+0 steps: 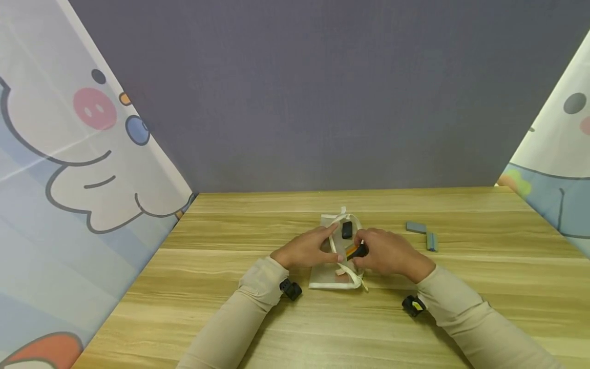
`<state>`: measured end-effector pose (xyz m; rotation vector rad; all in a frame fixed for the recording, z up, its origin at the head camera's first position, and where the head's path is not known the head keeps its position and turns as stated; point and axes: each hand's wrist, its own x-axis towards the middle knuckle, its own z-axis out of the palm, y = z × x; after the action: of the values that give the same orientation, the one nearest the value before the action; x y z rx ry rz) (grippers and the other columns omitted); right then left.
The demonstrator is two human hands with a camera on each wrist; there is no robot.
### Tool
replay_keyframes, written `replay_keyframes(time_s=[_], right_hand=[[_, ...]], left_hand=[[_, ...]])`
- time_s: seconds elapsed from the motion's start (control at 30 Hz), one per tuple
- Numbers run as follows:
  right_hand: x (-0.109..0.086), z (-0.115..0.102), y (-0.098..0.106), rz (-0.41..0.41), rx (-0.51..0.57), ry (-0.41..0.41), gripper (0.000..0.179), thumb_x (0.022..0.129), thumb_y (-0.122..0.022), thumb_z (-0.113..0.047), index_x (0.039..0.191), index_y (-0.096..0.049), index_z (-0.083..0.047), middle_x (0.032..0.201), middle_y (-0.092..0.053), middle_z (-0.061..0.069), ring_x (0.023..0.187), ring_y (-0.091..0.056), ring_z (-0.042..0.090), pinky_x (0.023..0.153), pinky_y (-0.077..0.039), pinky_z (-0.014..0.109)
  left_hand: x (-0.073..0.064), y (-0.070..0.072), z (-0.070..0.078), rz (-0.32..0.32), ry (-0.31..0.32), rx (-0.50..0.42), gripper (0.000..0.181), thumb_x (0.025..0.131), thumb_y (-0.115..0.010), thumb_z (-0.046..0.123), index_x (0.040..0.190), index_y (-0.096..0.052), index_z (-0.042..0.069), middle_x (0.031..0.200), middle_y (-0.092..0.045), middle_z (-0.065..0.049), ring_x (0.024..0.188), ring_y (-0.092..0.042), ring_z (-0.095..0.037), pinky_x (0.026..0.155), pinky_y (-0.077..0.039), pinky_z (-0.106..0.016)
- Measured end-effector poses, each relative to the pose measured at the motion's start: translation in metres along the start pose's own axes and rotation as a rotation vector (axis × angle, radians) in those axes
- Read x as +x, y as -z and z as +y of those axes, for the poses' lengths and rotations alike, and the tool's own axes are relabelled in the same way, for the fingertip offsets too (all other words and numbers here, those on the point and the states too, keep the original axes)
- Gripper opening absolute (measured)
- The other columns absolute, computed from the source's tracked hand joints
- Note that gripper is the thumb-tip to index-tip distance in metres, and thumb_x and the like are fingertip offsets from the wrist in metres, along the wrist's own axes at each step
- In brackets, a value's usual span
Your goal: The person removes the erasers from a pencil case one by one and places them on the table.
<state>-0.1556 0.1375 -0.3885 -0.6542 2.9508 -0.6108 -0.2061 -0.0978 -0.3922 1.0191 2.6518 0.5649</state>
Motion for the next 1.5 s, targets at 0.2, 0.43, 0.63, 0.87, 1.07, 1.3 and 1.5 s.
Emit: replay_keyframes(time_s=[0.2, 0.43, 0.63, 0.87, 1.07, 1.3, 1.5], right_hand=[[-0.002, -0.001, 0.003, 0.003, -0.042, 0.028, 0.027, 0.082, -0.074, -0.027, 0.105, -0.065, -0.014, 0.091, -0.061, -0.003, 0.064, -0.049, 0.012, 0.055, -0.041, 0.031], [-0.004, -0.001, 0.007, -0.013, -0.079, 0.037, 0.026, 0.080, -0.073, -0.023, 0.102, -0.062, -0.015, 0.091, -0.058, -0.005, 0.064, -0.049, 0.012, 0.057, -0.042, 0.032], [-0.006, -0.002, 0.009, -0.034, -0.111, 0.033, 0.023, 0.080, -0.075, -0.022, 0.099, -0.063, -0.015, 0.088, -0.055, -0.004, 0.064, -0.049, 0.013, 0.057, -0.042, 0.033], [-0.010, -0.006, 0.008, -0.064, -0.129, 0.017, 0.022, 0.080, -0.077, -0.021, 0.094, -0.061, -0.018, 0.087, -0.052, -0.004, 0.063, -0.047, 0.015, 0.056, -0.040, 0.034], [-0.011, -0.005, 0.010, -0.058, -0.132, 0.021, 0.019, 0.082, -0.076, -0.021, 0.092, -0.059, -0.020, 0.085, -0.051, -0.005, 0.063, -0.046, 0.014, 0.055, -0.036, 0.032], [-0.011, -0.004, 0.013, -0.085, -0.124, 0.012, 0.019, 0.084, -0.075, -0.022, 0.094, -0.059, -0.020, 0.085, -0.050, -0.005, 0.064, -0.046, 0.015, 0.055, -0.035, 0.032], [-0.013, -0.001, 0.014, -0.092, -0.122, 0.019, 0.022, 0.086, -0.075, -0.021, 0.105, -0.065, -0.019, 0.092, -0.055, -0.002, 0.064, -0.048, 0.015, 0.056, -0.039, 0.033]], left_hand=[[0.000, 0.000, 0.001, -0.004, 0.009, -0.015, 0.093, 0.092, -0.064, 0.061, 0.163, -0.017, 0.022, 0.155, -0.041, -0.007, 0.134, -0.047, -0.020, 0.107, -0.041, -0.039], [0.002, 0.002, 0.002, -0.005, 0.017, -0.009, 0.093, 0.092, -0.064, 0.061, 0.163, -0.017, 0.023, 0.158, -0.037, -0.008, 0.139, -0.042, -0.022, 0.110, -0.039, -0.040], [0.001, 0.000, 0.001, -0.003, 0.020, -0.010, 0.093, 0.092, -0.064, 0.061, 0.162, -0.017, 0.023, 0.157, -0.038, -0.009, 0.139, -0.042, -0.022, 0.110, -0.038, -0.040], [-0.001, -0.003, -0.002, -0.009, 0.025, -0.013, 0.092, 0.092, -0.063, 0.061, 0.162, -0.017, 0.025, 0.157, -0.038, -0.007, 0.138, -0.042, -0.022, 0.110, -0.039, -0.040], [-0.001, -0.003, -0.001, -0.006, 0.020, -0.014, 0.092, 0.092, -0.063, 0.061, 0.162, -0.017, 0.025, 0.156, -0.039, -0.007, 0.136, -0.045, -0.021, 0.108, -0.041, -0.040], [-0.002, -0.001, 0.002, -0.005, 0.016, -0.012, 0.091, 0.092, -0.063, 0.061, 0.162, -0.017, 0.025, 0.156, -0.039, -0.006, 0.136, -0.045, -0.021, 0.108, -0.040, -0.040], [-0.002, -0.002, 0.001, -0.004, 0.020, -0.017, 0.091, 0.092, -0.064, 0.060, 0.162, -0.017, 0.026, 0.158, -0.036, -0.007, 0.140, -0.041, -0.022, 0.110, -0.038, -0.041]])
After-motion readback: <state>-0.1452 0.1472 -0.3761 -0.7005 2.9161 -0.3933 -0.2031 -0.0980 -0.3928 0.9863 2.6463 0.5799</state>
